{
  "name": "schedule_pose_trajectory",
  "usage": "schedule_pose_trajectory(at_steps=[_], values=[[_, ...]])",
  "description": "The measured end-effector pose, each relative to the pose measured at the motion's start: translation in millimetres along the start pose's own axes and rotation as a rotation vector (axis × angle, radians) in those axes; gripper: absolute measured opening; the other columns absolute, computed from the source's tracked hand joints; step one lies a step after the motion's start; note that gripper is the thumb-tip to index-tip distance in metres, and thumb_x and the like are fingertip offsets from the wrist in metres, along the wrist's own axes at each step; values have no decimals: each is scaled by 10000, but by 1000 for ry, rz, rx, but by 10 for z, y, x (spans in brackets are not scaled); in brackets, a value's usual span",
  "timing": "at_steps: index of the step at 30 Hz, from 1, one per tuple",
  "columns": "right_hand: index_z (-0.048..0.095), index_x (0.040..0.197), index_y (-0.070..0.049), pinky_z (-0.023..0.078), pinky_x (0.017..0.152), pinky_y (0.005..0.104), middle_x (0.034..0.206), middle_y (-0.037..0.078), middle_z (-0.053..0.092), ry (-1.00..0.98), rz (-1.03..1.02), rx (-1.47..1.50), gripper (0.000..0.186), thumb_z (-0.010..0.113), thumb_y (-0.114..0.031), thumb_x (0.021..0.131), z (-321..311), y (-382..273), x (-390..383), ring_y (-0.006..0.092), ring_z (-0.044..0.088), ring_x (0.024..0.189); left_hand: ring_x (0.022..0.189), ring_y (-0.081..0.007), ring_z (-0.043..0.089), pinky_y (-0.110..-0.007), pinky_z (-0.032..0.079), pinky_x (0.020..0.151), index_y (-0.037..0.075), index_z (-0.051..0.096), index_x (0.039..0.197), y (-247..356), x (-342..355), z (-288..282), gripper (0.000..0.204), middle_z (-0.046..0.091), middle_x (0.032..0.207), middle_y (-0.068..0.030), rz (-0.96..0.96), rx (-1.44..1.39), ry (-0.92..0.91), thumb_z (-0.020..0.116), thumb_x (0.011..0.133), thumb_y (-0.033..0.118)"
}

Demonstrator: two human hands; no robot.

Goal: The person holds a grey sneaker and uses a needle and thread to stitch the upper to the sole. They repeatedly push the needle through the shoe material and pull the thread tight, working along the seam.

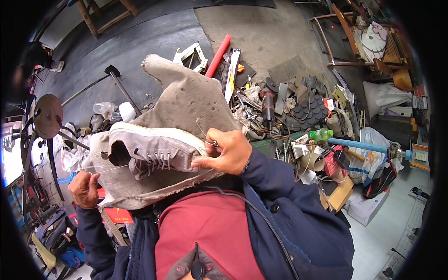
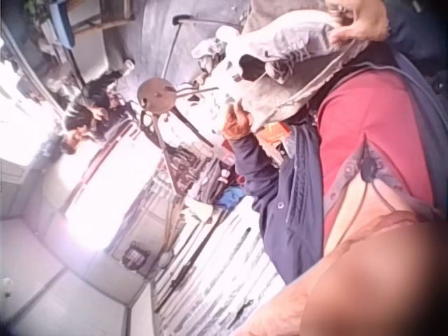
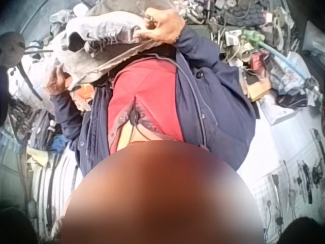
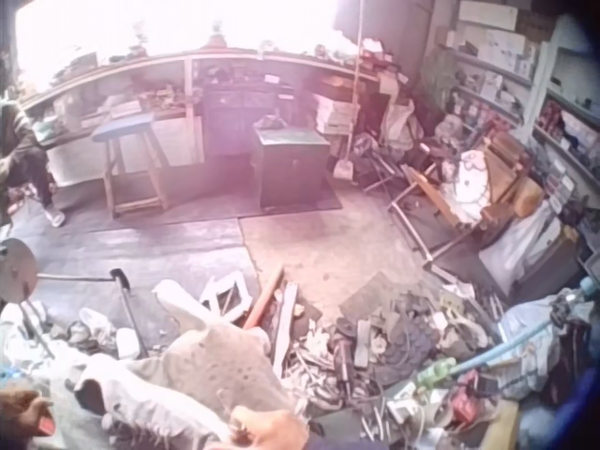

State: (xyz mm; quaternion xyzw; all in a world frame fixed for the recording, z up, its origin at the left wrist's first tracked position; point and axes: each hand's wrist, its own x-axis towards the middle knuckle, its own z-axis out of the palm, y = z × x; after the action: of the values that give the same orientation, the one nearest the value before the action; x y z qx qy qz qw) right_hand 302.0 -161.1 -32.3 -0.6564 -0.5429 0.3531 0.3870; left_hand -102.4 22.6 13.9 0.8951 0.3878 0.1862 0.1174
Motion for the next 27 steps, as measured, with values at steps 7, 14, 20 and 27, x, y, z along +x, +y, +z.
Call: schedule_pose_trajectory(at_steps=[7,14,20,27], values=[[573,817,-68,525,566,387,654,123,654,67,25,14,603,900,-569,737,-12,6,-28,289,686,600,585,-107,311,-317,273,514,18,453,727,-413,-176,93,428,353,607,-17,-291,-89,119,724,1013,183],[544,754,-76,492,536,394,623,97,625,-19,-24,-37,582,875,-554,777,-20,42,-12,309,650,562,595,-80,314,-286,269,529,34,449,719,-773,-269,34,429,394,624,38,-371,-76,115,678,1047,190],[513,697,-91,457,506,372,578,66,569,45,-108,-50,540,885,-468,802,40,91,-26,270,591,510,673,-149,512,-325,483,710,80,520,859,-459,-60,-18,304,537,763,-18,-557,-1136,320,513,1121,235],[471,647,-99,391,451,335,530,24,500,115,-181,-25,545,943,-346,762,94,116,13,196,514,444,672,-176,447,-414,526,898,70,448,988,143,266,-52,249,402,736,-31,-412,-1835,284,412,1152,254]])
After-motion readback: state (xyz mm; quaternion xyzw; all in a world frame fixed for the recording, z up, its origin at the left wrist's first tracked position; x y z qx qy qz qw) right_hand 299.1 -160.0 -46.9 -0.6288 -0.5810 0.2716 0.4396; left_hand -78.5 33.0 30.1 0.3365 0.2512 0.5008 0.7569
